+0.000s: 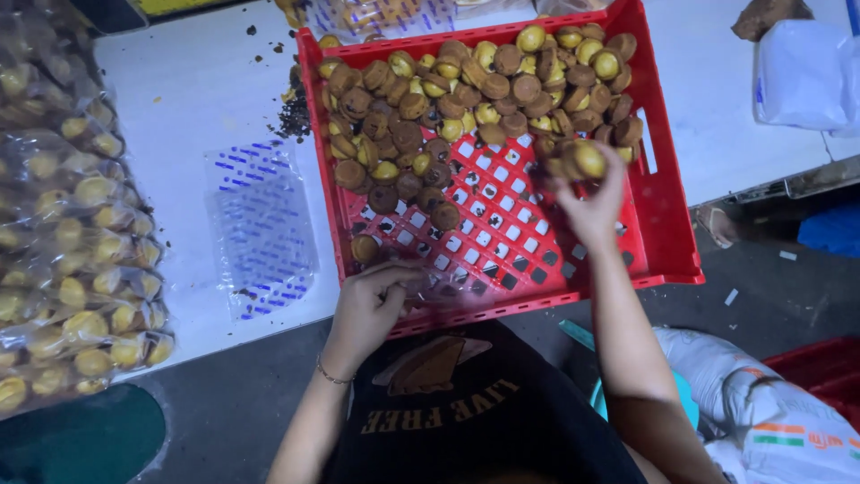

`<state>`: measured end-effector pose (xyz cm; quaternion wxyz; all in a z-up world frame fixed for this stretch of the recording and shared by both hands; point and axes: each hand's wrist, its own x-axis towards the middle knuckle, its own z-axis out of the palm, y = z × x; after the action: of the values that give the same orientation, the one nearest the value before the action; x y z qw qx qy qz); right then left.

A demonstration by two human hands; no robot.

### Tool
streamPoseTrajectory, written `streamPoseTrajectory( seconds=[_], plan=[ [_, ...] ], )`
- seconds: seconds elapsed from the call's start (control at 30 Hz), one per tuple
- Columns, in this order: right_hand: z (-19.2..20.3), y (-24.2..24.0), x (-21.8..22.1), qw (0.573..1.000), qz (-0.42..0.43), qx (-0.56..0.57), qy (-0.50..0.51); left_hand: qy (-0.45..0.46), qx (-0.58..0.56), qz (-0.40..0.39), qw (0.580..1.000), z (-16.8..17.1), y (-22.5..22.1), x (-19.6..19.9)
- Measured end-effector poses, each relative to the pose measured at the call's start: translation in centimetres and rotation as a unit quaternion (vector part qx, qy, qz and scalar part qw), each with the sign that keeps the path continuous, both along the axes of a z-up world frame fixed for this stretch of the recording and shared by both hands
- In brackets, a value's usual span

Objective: The person repeatedly picks small round cookies from a red crate and places them into clear plastic bags, then sets the filled bags on the table. The process continues until the crate is nearly empty.

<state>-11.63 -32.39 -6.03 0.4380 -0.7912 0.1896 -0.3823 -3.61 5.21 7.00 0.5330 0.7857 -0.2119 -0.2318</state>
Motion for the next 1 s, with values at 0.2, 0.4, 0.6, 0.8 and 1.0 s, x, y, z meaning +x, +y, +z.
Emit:
streamPoseTrajectory(
  seconds=[0.2, 0.4, 0.6, 0.8, 1.0],
  plan=[
    [-1.3, 5.1, 2.2, 0.982, 0.124, -0.060, 0.127, 0.004, -0.002, -0.053, 0.999, 1.3, -0.9, -0.6],
    [-0.4, -0.6, -0.2, 0.997, -0.035, 0.033, 0.062, 0.018, 0.005, -0.015, 1.000, 0.9, 0.3, -0.9],
    [-2.2, -4.3, -0.9, 0.991, -0.095, -0.088, -0.027, 0.043, -0.020, -0.005, 0.999, 0.9, 0.6, -0.8],
    [-4.7, -3.1, 1.6, 0.977, -0.017, -0.212, 0.025, 0.012, -0.003, -0.047, 0.999, 0.4, 0.1, -0.5],
    [-3.1, -3.9, 2.1, 0.955, 0.042, -0.254, 0.149, 0.064, -0.015, -0.048, 0.997, 0.9, -1.4, 0.2]
  ],
)
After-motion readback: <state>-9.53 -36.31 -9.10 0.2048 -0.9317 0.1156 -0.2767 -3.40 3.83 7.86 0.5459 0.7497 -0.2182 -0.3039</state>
